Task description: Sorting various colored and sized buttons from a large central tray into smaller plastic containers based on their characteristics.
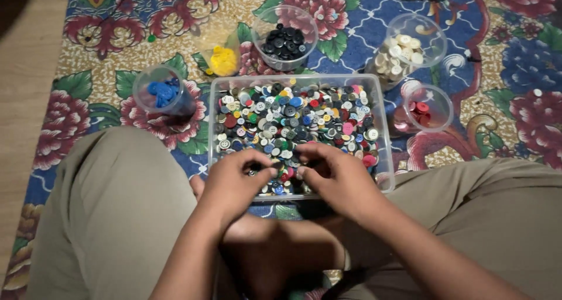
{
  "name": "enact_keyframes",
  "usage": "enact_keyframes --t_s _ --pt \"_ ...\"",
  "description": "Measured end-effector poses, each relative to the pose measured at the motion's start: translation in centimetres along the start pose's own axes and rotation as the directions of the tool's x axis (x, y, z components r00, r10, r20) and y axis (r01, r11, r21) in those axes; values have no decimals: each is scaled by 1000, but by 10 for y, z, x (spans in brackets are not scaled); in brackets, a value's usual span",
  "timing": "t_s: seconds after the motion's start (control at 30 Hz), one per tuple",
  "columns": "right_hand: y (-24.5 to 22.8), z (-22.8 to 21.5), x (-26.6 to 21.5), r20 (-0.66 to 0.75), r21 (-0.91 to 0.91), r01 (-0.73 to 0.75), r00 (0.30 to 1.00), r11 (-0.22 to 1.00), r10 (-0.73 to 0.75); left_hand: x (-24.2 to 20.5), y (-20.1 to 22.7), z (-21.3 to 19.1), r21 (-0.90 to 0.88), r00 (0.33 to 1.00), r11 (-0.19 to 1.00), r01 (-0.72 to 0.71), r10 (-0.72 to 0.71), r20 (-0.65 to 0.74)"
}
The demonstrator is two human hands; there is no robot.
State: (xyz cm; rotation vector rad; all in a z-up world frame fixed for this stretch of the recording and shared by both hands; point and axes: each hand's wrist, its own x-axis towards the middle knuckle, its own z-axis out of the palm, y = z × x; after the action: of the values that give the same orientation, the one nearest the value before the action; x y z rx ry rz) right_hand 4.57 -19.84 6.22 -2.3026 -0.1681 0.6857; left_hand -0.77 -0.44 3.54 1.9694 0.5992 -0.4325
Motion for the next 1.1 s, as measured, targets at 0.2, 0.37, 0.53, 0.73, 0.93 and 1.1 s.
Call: enact_keyframes --t_s 0.2,0.37,0.53,0.73,0.93,1.1 --pt "4 12 0 -4 72 -128 992 989 129 -4 1 5 -104 985 985 -141 150 84" --pt "12 16 5 -27 94 -229 972 969 233 10 6 7 -50 937 944 -325 314 -155" --pt "12 7 -3 -73 215 -235 964 948 256 43 28 11 150 834 961 -231 275 -478" --pt "16 -2 0 -140 307 -181 963 934 233 34 47 50 77 974 997 19 -1 -225" --pt "24 -12 9 -196 330 -169 950 929 242 -13 53 33 60 997 995 -77 76 29" --pt "23 -10 11 -192 385 -174 945 906 263 -8 27 19 161 989 976 -149 151 -1"
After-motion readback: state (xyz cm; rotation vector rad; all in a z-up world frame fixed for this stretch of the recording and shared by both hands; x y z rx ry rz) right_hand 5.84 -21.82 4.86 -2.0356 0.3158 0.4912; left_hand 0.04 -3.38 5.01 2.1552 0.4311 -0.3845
